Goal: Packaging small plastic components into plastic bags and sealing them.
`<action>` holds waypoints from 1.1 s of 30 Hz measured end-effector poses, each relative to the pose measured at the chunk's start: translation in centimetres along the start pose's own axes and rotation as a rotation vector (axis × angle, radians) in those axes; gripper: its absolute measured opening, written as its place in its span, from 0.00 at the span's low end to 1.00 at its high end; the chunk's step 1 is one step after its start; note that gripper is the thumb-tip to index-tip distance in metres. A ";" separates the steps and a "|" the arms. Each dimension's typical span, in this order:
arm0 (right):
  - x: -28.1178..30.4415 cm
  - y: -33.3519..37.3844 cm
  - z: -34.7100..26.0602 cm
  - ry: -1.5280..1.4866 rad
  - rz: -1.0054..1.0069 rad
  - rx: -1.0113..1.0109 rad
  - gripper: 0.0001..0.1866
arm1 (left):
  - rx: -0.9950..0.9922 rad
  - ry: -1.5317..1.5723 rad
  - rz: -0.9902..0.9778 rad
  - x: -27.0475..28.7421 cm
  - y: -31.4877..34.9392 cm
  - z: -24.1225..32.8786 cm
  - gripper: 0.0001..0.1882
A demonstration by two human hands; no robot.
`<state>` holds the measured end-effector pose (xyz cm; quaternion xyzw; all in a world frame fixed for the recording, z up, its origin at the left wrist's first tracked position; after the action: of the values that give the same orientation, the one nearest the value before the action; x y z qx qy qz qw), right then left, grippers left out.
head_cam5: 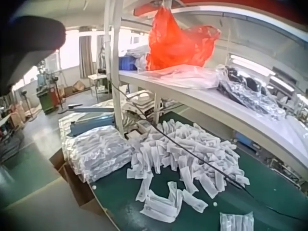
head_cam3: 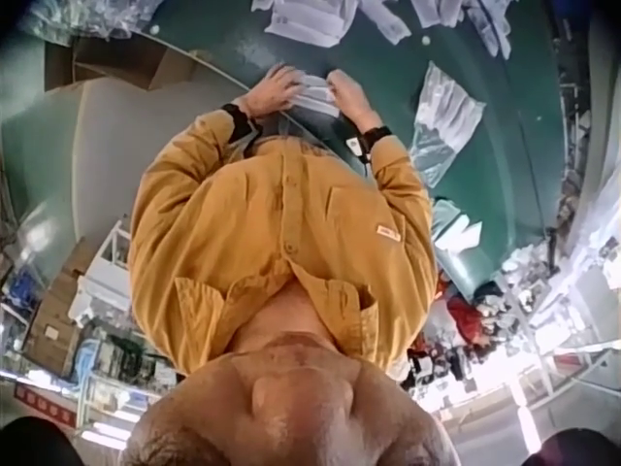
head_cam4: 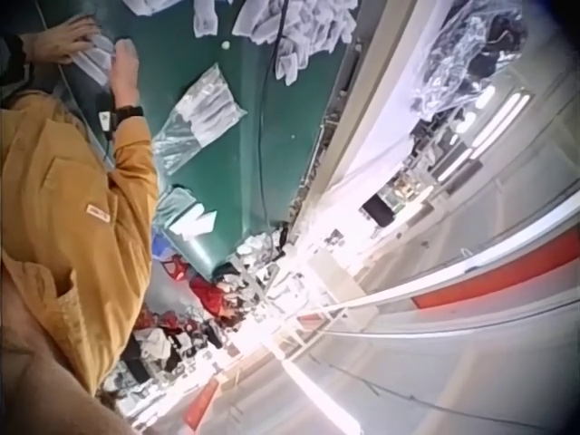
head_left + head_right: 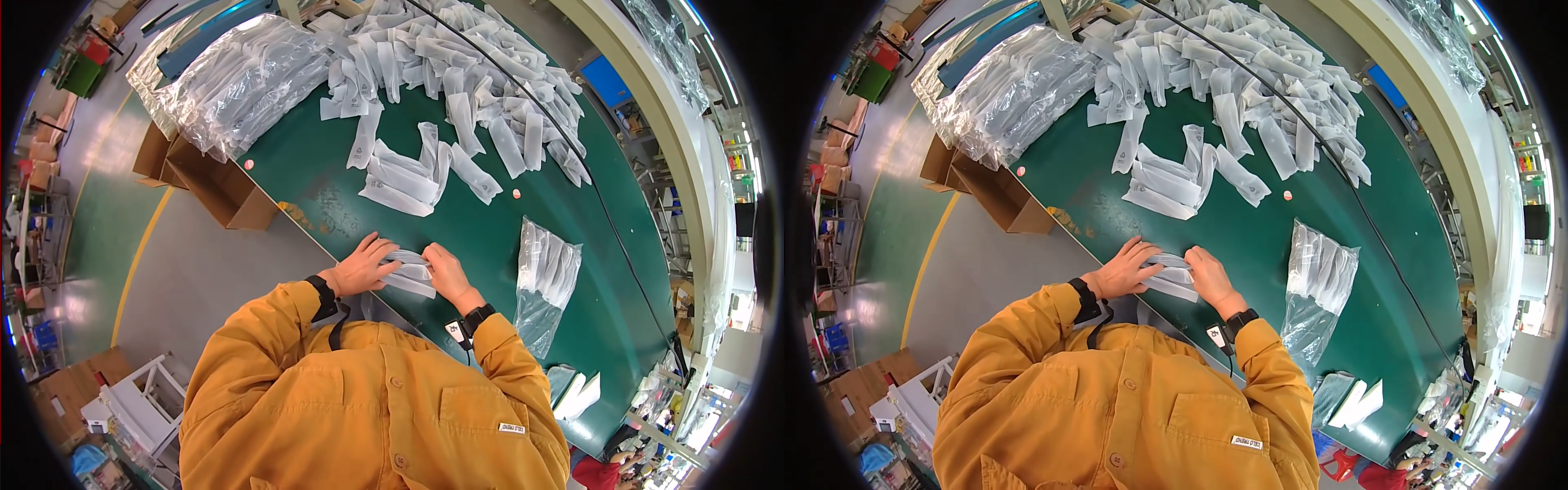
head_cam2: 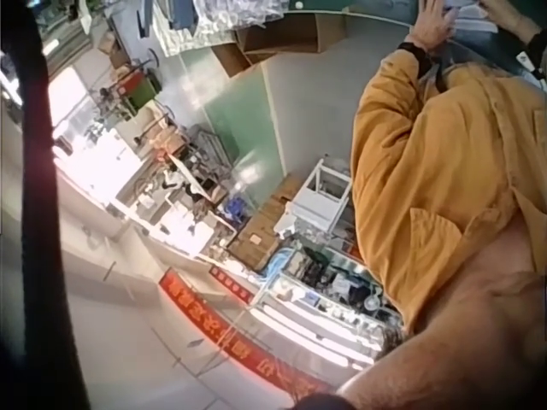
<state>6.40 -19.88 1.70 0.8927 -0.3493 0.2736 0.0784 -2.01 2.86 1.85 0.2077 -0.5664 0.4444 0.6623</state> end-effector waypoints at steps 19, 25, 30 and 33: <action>0.1 -5.2 1.1 0.019 0.068 -0.065 0.08 | 0.060 -0.051 -0.070 1.5 -0.1 -1.4 0.42; 0.7 -3.4 -0.8 0.150 -0.130 0.199 0.10 | -0.001 -0.064 -0.093 2.5 -1.6 -2.7 0.39; 0.9 -2.3 -0.8 0.230 -0.102 0.260 0.11 | -0.041 0.048 -0.204 0.8 -1.5 -2.9 0.37; 1.4 -2.7 -1.5 0.145 -0.025 0.144 0.11 | -0.045 0.050 -0.148 0.2 -1.1 -2.7 0.39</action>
<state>8.43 -18.20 3.88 0.8781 -0.3110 0.3610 0.0427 0.46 4.46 1.51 0.2231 -0.5426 0.3864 0.7116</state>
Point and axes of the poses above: each hand's wrist, its own y-axis away from the middle knuckle, its own x-axis out of the back of the hand, z = x × y, the point moved 1 cm from there along -y, towards the middle knuckle, and after that the axes turned 13 degrees about -y, right-handed, at the moved point
